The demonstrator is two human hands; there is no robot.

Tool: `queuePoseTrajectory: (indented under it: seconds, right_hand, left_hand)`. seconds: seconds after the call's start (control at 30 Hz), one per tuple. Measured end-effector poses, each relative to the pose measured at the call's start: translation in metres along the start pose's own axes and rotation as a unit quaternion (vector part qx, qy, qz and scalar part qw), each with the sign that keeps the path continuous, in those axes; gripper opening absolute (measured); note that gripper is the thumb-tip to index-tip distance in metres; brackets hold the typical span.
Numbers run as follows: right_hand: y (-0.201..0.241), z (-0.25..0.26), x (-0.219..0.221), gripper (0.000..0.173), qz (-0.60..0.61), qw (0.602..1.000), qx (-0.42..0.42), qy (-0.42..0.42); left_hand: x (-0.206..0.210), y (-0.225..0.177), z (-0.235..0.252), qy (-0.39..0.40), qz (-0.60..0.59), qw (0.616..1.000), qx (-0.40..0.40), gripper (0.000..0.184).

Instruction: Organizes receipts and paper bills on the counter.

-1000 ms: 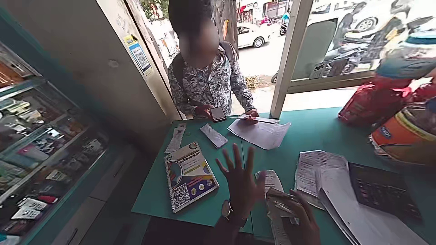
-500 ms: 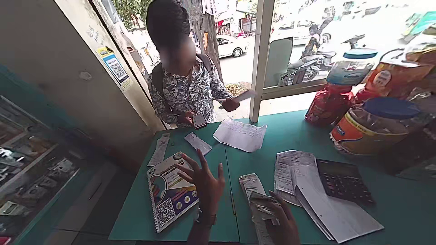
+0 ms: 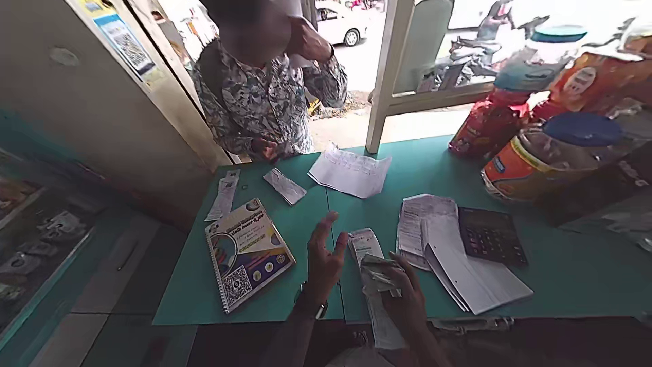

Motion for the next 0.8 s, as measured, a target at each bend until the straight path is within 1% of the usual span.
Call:
queuePoseTrajectory:
  seconds: [0.03, 0.07, 0.1, 0.13, 0.2, 0.27, 0.4, 0.47, 0.57, 0.63, 0.73, 0.8]
  right_hand:
    - [0.001, 0.000, 0.000, 0.025, 0.005, 1.000, 0.001, 0.000]
    - [0.002, 0.001, -0.001, 0.025, 0.009, 1.000, 0.002, 0.002]
    - [0.002, 0.001, -0.002, 0.026, 0.010, 1.000, 0.003, 0.005]
    - [0.003, 0.000, -0.004, 0.027, 0.012, 1.000, 0.005, 0.011]
    - [0.002, -0.001, -0.006, 0.026, 0.009, 1.000, 0.009, 0.016]
    - [0.001, -0.002, -0.005, 0.022, -0.003, 1.000, 0.014, 0.018]
    - [0.000, -0.003, -0.004, 0.019, -0.020, 1.000, 0.020, 0.000]
    - [-0.001, -0.004, -0.005, 0.017, -0.009, 1.000, 0.005, -0.013]
    - [-0.001, -0.004, -0.005, 0.017, 0.005, 1.000, -0.015, -0.010]
    - [-0.001, -0.004, -0.006, 0.018, 0.000, 1.000, -0.017, -0.009]
    - [-0.002, -0.004, -0.005, 0.017, -0.006, 1.000, -0.021, -0.012]
    - [-0.002, -0.003, -0.004, 0.016, -0.006, 1.000, -0.026, -0.013]
  left_hand:
    - [0.007, 0.007, -0.003, 0.039, -0.135, 0.988, -0.067, 0.039]
    - [0.015, 0.015, -0.007, 0.074, -0.232, 0.961, -0.134, 0.041]
    - [0.023, 0.022, -0.012, 0.101, -0.284, 0.937, -0.177, 0.044]
    - [0.029, 0.028, -0.019, 0.126, -0.307, 0.922, -0.200, 0.046]
    - [0.039, 0.041, -0.029, 0.170, -0.315, 0.908, -0.218, 0.051]
    - [0.045, 0.052, -0.035, 0.182, -0.319, 0.899, -0.238, 0.057]
    - [0.049, 0.062, -0.031, 0.131, -0.333, 0.876, -0.323, 0.064]
    - [0.050, 0.064, -0.028, 0.110, -0.335, 0.863, -0.362, 0.056]
    - [0.050, 0.067, -0.026, 0.090, -0.326, 0.859, -0.385, 0.039]
    - [0.050, 0.070, -0.026, 0.083, -0.316, 0.861, -0.389, 0.039]
    - [0.049, 0.076, -0.027, 0.094, -0.292, 0.873, -0.378, 0.044]
    - [0.048, 0.078, -0.027, 0.099, -0.291, 0.875, -0.375, 0.044]
Point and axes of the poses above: each hand's wrist, its own z-axis towards the middle knuckle, its own x-axis out of the palm, y = z × x, the point moved 3 cm from there along z, towards the middle knuckle, and after that the axes turned 13 degrees about -z, right-handed, at the moved point
